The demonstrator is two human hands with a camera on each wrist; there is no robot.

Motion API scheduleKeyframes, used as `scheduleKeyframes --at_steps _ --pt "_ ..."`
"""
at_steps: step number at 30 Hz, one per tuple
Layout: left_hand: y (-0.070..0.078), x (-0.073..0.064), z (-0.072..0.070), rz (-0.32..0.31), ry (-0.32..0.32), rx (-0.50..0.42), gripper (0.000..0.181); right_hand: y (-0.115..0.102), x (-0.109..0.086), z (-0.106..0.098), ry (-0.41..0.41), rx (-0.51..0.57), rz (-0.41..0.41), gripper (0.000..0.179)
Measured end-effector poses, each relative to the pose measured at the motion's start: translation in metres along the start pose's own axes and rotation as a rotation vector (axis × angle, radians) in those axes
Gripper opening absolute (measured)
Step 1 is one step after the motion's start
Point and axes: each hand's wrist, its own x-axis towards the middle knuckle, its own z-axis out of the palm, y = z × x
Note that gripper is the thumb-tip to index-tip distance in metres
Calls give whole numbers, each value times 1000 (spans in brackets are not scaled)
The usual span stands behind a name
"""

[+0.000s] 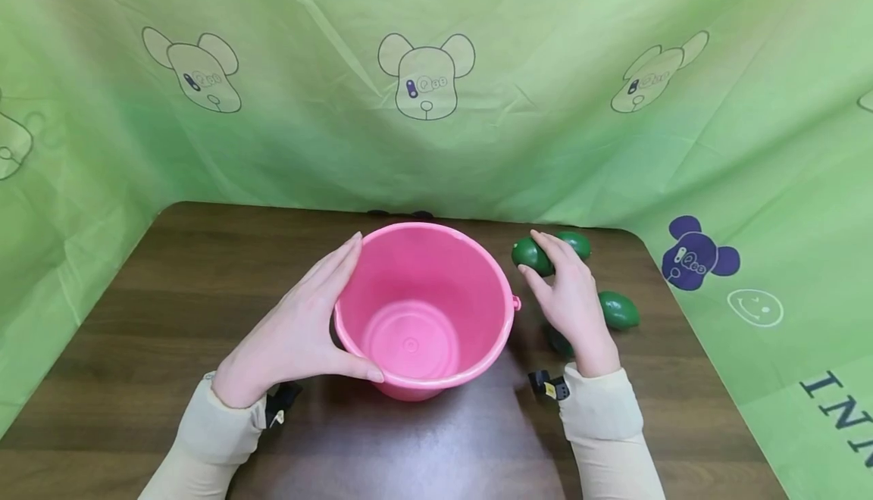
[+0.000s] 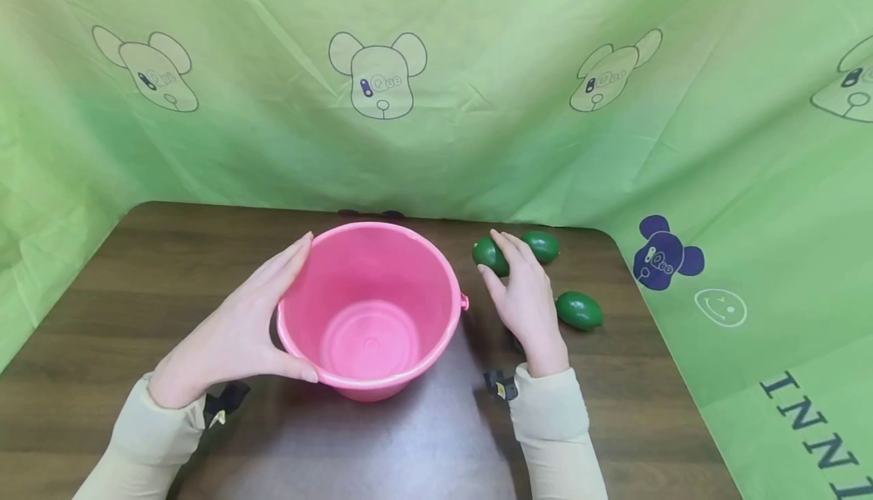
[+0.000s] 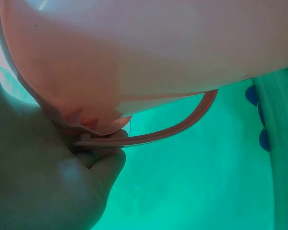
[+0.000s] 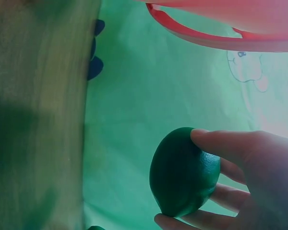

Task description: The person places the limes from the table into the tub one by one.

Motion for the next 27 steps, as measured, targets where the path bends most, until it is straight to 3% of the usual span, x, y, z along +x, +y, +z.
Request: scheduleKeyframes --at_steps 14,27 --pt "-1 0 -2 -2 -5 12 144 -9 -1 -12 135 26 -53 57" --pt "-1 -1 1 -7 -3 13 144 -18 -4 -20 151 55 -65 59"
